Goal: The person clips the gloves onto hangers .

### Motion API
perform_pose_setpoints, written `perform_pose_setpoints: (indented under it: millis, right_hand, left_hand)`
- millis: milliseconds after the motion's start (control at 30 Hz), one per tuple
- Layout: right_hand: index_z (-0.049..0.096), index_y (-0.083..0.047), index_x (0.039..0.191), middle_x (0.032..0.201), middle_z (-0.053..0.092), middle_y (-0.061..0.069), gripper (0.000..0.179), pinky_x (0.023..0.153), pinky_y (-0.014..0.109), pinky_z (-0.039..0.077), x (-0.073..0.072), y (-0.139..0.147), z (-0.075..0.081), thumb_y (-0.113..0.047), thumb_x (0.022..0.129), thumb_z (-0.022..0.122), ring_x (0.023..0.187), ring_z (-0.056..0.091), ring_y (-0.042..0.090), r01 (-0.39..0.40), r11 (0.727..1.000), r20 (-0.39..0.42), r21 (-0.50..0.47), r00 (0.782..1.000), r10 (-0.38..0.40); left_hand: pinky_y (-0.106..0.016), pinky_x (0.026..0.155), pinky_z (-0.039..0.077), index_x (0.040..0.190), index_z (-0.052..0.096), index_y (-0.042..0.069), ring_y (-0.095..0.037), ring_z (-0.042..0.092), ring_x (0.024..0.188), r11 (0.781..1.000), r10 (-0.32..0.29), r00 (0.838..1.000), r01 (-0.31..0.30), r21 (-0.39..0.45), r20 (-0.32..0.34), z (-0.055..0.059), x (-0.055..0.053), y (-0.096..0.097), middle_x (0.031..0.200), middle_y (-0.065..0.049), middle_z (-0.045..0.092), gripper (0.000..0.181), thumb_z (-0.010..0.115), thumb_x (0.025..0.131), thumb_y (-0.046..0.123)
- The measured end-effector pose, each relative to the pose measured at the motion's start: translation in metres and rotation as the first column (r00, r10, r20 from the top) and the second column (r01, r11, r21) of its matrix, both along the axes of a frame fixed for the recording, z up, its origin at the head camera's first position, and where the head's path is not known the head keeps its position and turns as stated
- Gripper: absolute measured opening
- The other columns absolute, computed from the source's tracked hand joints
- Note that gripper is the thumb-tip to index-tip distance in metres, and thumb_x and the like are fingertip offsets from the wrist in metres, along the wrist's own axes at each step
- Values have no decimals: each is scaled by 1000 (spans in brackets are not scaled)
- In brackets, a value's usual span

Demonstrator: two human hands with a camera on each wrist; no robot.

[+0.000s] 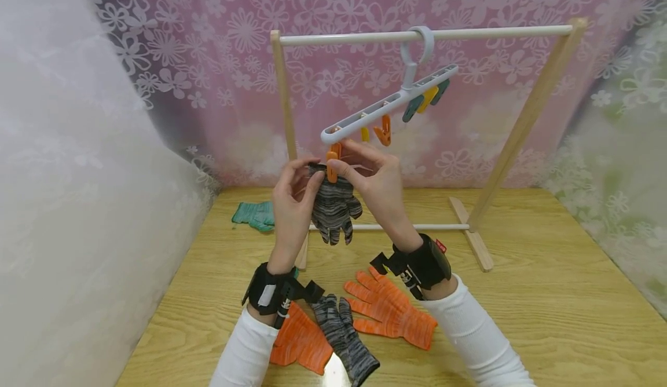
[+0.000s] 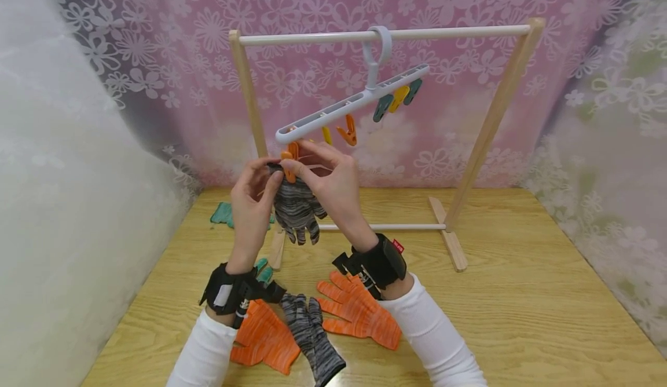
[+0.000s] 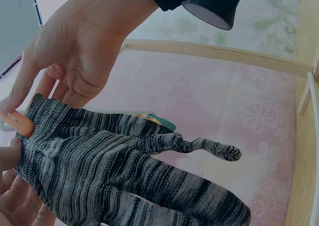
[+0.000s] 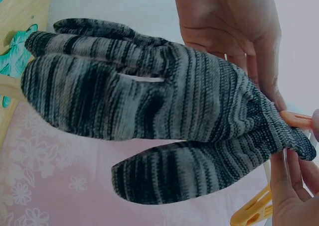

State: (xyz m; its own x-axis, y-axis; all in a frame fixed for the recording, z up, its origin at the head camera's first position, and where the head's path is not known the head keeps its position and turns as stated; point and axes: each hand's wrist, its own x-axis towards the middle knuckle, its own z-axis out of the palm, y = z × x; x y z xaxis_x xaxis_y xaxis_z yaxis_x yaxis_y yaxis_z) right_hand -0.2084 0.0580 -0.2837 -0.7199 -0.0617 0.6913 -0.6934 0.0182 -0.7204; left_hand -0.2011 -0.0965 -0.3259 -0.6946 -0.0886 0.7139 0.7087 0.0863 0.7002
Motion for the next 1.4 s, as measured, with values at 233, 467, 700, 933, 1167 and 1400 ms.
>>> perform_pose_setpoints:
  millis: [233,467,700,933,1167,1400]
  right_hand:
    - [68,-2,131,115,73,18,43,87,37,60,2,4,-5,2,89,76,97,72,16,-19,1000,37,12,999,19]
    - [67,2,130,112,72,22,45,84,30,60,3,9,-14,7,87,76,96,71,14,-15,1000,54,1,998,15]
    - [67,-1,132,115,71,20,42,82,28,60,4,17,-23,1,91,74,97,70,12,29,999,15,23,999,-29]
    - [69,3,123,115,72,16,29,82,27,60,-3,33,-20,-6,96,70,97,71,19,151,986,-99,-67,983,-157]
    - [66,2,127,122,68,15,40,86,29,58,-13,45,-10,-5,89,78,106,65,28,327,945,-144,-7,935,-325]
    - [64,-3,132,123,69,12,52,86,45,60,-20,39,-13,-17,85,84,102,69,28,412,896,-131,168,910,-394]
  left_hand:
    - [-27,86,58,122,64,-3,-30,71,100,999,41,998,-40,-32,54,-10,-2,-2,107,-19,70,24,63,101,9]
    - [-29,80,58,118,66,-3,-31,71,95,996,45,997,-39,-86,70,-17,-1,-4,106,-19,71,21,65,100,9]
    - [-31,80,59,118,66,-3,-32,71,93,990,40,997,-30,-135,68,-20,0,-5,101,-19,71,21,66,99,7]
    - [-35,83,60,119,66,-4,-31,71,93,991,42,997,-33,-131,70,-21,0,-5,102,-19,71,22,65,100,7]
    - [-35,84,59,122,66,-3,-30,71,97,991,35,995,-23,-133,89,-21,0,-6,106,-19,71,25,65,100,10]
    - [-36,84,59,124,66,-1,-29,70,98,989,27,996,-14,-146,90,-20,2,-7,109,-18,71,25,64,101,10]
